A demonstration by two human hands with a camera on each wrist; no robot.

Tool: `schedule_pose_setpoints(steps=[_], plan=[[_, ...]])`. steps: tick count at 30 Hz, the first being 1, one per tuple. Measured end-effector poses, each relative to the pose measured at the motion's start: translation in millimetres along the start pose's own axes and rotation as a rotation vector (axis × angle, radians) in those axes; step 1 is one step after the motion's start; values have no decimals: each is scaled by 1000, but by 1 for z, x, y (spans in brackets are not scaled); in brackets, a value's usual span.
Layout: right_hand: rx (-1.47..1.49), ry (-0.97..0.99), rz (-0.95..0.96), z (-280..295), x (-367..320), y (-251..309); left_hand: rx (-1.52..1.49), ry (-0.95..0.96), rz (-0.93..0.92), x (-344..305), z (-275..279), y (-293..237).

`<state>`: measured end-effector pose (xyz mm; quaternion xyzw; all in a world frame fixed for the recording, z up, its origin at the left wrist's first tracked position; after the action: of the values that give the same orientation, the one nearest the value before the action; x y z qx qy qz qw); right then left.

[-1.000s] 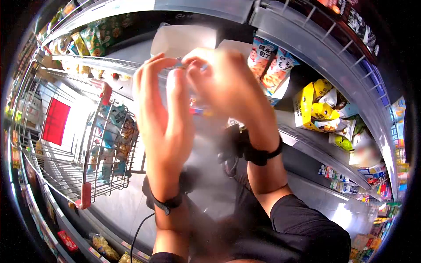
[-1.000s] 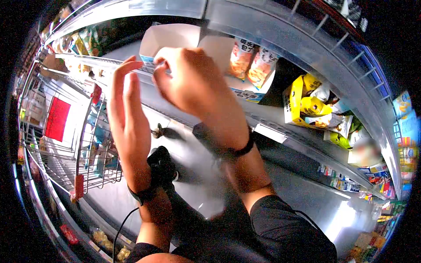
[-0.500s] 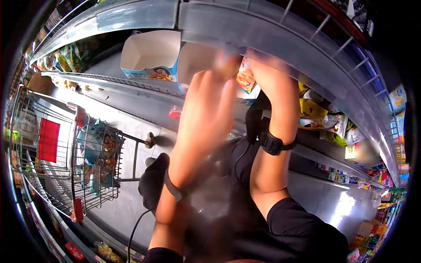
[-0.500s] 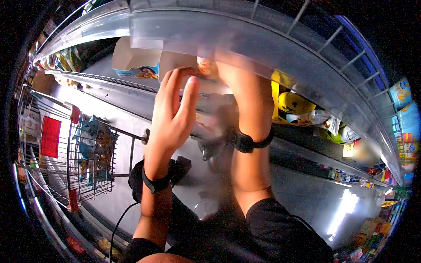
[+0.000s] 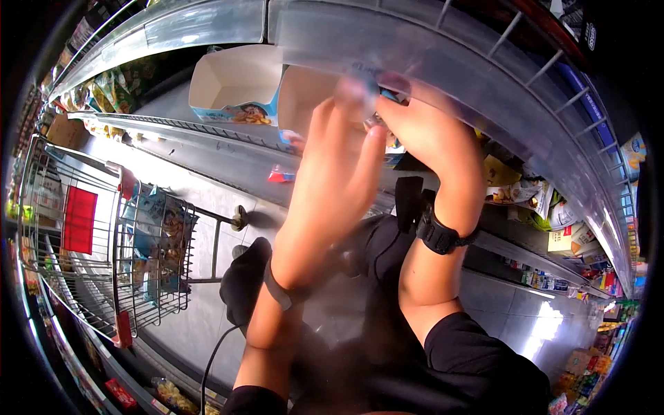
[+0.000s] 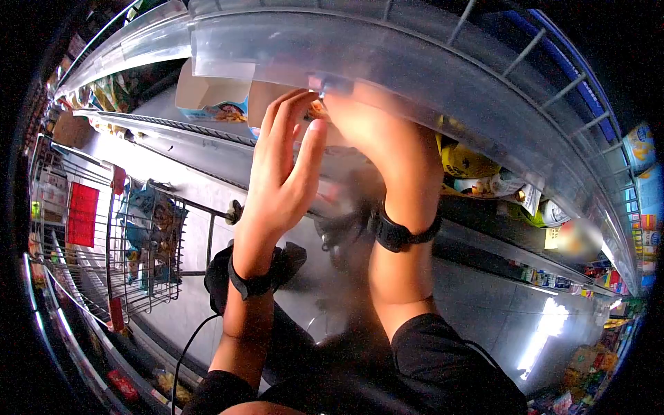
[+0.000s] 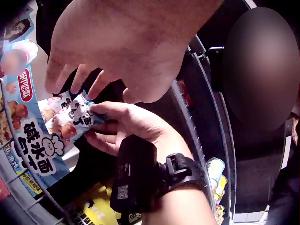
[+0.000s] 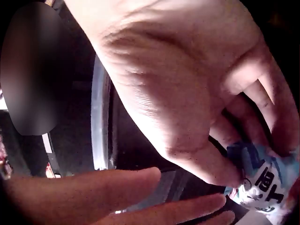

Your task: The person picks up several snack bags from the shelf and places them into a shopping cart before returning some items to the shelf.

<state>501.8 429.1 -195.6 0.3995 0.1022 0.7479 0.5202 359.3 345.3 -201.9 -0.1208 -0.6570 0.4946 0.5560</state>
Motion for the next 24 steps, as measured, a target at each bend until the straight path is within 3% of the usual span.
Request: schedule_pose_setpoints(steps=[1, 3, 7, 9, 16, 18, 22, 23, 24], plan=[[-18, 27, -11, 0, 2, 7, -61, -21, 14, 0, 1, 0], [-17, 108, -224, 5, 2, 20, -41, -27, -20, 1, 5, -2], [87, -100, -46, 21, -15, 54, -193, -66, 154, 0, 12, 2], [52, -154, 117, 26, -17, 73, -172, -60, 121, 2, 19, -1], [104, -79, 67, 26, -14, 109, -87, -134, -23, 10, 57, -29], [146, -93, 133, 23, -13, 117, -75, -139, 4, 11, 69, -43], [178, -34, 346, 18, -13, 144, 131, -157, -192, 11, 88, -50], [174, -45, 405, 16, -14, 151, 186, -155, -132, 9, 94, -51], [231, -31, 364, 13, -14, 156, 199, -177, -152, 9, 100, -51]])
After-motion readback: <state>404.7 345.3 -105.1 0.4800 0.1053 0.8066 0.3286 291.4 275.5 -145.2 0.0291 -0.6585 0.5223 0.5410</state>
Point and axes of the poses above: each hand's wrist, its own x-axis towards the middle knuckle, its own z-axis out of the back of the hand, y = z × x, the point moved 6 cm from there along x, towards the middle knuckle, and after that the axes turned 15 degrees about -y, right-handed, at the moved point
